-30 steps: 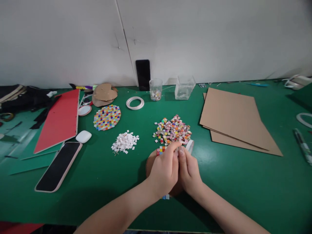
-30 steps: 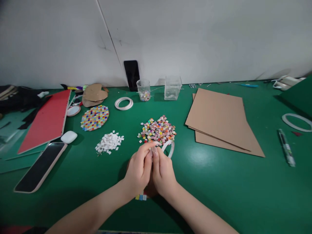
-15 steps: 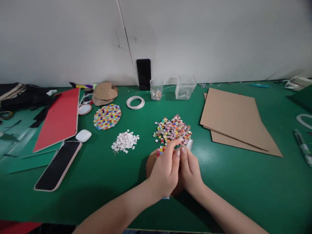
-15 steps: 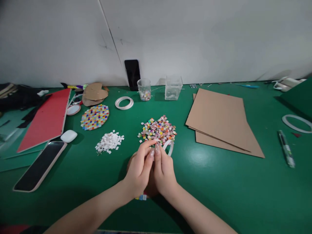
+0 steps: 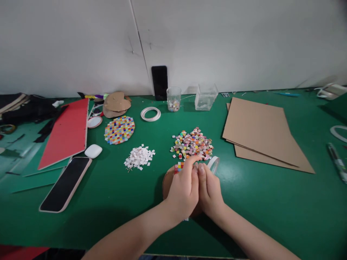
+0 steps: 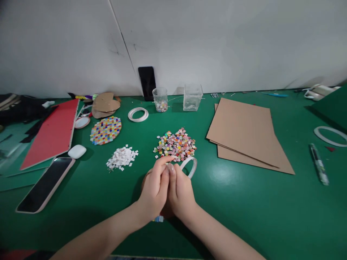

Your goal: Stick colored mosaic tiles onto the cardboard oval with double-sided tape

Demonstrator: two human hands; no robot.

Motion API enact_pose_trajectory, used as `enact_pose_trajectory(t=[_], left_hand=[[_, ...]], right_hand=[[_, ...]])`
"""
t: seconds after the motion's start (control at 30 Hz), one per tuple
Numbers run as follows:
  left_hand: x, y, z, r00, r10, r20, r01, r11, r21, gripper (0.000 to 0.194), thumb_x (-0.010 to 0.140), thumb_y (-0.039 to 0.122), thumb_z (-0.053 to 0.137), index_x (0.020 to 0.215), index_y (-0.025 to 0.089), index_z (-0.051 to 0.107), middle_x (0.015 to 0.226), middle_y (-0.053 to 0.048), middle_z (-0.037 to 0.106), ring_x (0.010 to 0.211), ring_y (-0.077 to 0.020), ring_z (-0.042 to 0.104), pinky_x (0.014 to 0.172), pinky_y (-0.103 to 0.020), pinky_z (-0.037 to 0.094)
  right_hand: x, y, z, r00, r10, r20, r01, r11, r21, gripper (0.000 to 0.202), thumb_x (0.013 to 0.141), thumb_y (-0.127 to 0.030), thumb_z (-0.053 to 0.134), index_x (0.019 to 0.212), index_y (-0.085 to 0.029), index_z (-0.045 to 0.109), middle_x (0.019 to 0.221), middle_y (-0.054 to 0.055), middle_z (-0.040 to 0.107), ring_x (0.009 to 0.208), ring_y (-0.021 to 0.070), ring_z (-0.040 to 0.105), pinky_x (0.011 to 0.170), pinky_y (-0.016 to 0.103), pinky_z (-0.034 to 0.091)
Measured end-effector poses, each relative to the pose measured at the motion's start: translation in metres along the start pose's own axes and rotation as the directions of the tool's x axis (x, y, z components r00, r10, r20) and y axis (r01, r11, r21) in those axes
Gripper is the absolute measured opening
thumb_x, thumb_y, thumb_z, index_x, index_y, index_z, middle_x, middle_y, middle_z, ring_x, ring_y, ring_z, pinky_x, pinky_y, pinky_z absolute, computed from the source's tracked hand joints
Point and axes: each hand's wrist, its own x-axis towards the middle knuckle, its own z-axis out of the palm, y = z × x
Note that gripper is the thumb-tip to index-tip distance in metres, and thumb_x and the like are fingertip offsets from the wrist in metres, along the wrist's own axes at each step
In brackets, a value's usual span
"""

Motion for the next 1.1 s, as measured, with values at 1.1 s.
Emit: enact_pose_trajectory(t=[1.1], left_hand=[[0.0021,-0.0007,-0.0021,0.995,-0.092,0.027,0.093,0.995,-0.028,0.029,0.092,0.017,0.031,0.118,0.024,0.041,0.085,-0.002,0.065,0.074,-0.0153,0.062,0.067,-0.028,0.047]], right_hand=[[-0.0009,0.0,0.0039,0.999,-0.034,-0.002,0.034,0.999,-0.033,0.025,0.094,-0.021,0.029,0.07,-0.022,0.037,0.057,-0.005,0.044,0.045,0.0093,0.041,0.042,0.02,0.032]])
